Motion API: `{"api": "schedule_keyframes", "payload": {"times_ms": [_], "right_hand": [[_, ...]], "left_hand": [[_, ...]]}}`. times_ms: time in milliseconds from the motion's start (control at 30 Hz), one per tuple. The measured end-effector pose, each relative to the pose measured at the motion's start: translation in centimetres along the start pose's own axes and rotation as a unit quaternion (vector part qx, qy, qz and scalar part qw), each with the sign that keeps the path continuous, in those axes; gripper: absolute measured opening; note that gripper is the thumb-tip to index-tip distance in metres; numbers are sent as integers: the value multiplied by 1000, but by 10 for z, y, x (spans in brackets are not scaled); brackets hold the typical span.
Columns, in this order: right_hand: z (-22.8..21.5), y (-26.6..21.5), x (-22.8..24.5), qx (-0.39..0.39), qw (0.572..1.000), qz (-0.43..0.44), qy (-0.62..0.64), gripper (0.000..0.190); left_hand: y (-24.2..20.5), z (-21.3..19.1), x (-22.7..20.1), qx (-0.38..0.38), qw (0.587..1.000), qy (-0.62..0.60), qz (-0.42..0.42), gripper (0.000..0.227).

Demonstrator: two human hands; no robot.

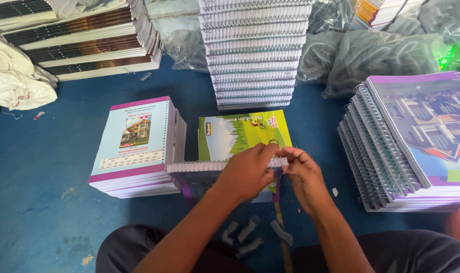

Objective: The person sits on the floor and binds spiral notebooks by hand. They pick up a notebook, align the pre-punched holes, and thread a plastic spiral coil through the holes. After securing the coil, they place the finished notebook onto a stack and repeat the process with another notebook.

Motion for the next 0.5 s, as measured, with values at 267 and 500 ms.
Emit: {"api": "schedule_keyframes", "payload": {"times_ms": [267,500], "right_hand": [[8,2,-8,25,976,-16,-214,38],[15,-5,-11,17,964,10,-266,40]], "left_hand": [[-3,-13,39,95,981,157,-62,30],[-7,-30,44,184,965,144,-119,26]]}}
Point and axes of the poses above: each hand's wrist, its own y-axis towards the middle knuckle, its own z-axis out of the palm, x = y × z, the point moved 4 cm from there along y, towards the middle knuckle, and after that the axes turned 8 degrees about x, right-handed, at the moved point
